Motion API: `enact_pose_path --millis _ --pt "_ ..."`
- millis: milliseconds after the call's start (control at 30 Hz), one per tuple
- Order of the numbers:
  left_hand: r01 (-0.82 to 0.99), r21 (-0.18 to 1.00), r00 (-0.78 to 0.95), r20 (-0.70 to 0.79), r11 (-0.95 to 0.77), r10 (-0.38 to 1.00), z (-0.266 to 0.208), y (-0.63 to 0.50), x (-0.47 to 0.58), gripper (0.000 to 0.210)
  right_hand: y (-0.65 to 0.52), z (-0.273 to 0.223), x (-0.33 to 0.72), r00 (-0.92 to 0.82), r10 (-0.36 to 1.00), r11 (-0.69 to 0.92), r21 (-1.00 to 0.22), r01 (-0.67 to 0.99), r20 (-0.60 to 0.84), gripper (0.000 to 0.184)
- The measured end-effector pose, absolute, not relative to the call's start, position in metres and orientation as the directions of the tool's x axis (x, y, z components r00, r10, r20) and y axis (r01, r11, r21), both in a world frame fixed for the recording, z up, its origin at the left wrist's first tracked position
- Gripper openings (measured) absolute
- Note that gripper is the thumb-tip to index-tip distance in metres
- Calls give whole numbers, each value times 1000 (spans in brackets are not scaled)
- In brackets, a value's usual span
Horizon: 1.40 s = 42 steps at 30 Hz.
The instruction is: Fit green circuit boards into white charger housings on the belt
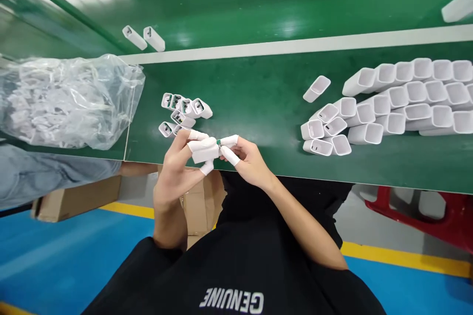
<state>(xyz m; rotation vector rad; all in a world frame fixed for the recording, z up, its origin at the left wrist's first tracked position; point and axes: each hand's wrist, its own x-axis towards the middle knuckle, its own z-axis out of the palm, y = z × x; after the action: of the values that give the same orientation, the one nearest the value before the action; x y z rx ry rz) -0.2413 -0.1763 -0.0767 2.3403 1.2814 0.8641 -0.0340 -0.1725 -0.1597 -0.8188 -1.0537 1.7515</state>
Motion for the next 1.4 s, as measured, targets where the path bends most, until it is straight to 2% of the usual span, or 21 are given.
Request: enact_pose_path --millis 167,367,433,533,567,633,667,733,767,833,1000,1133,1267,1400 --pt "655 554 340 390 -513 856 -85 -182 -247 49 -174 -159 -36 -362 931 -185 -924 -336 -55 38" --pt "656 609 306 325 -446 895 -99 -198 -250 59 -171 -157 -34 -382 923 -200 -911 -362 -51 37" --pt "623 642 278 352 -447 894 -111 -204 -248 58 -173 -158 -34 -387 922 -169 -921 -352 -21 35" --pt "451 794 159 379 -409 912 -130 -216 -241 46 -177 -159 -32 -381 923 -52 -959 -277 60 29" --pt "344 875 104 325 -340 940 -135 -220 -239 43 -178 -159 -31 -370 923 15 -967 -254 111 25" --pt "82 989 32 122 -124 992 -142 -227 -233 43 -180 -158 -26 -356 902 176 -961 -213 244 20" --pt "-40 999 35 11 -9 999 -143 -230 -230 47 -181 -156 -24 -358 881 255 -948 -189 308 27" --pt "-200 967 94 -140 157 986 -142 -234 -228 61 -182 -153 -18 -402 831 364 -922 -130 384 46" --pt "-242 947 138 -181 210 974 -141 -235 -228 67 -183 -151 -15 -429 813 390 -915 -103 394 49" --pt "-278 913 230 -240 300 943 -137 -234 -229 73 -184 -149 -10 -462 800 400 -914 -68 384 44" --pt "-271 875 370 -289 400 883 -135 -229 -232 64 -190 -145 -4 -426 848 334 -942 -31 314 32" --pt "-274 881 345 -285 386 894 -140 -229 -228 57 -197 -146 -1 -355 894 291 -957 -1 272 29" --pt "-230 915 247 -274 331 930 -138 -227 -221 36 -203 -145 3 -330 915 251 -968 15 232 21" --pt "-260 903 180 -302 341 936 -132 -224 -216 40 -205 -145 7 -329 916 256 -966 42 228 18"
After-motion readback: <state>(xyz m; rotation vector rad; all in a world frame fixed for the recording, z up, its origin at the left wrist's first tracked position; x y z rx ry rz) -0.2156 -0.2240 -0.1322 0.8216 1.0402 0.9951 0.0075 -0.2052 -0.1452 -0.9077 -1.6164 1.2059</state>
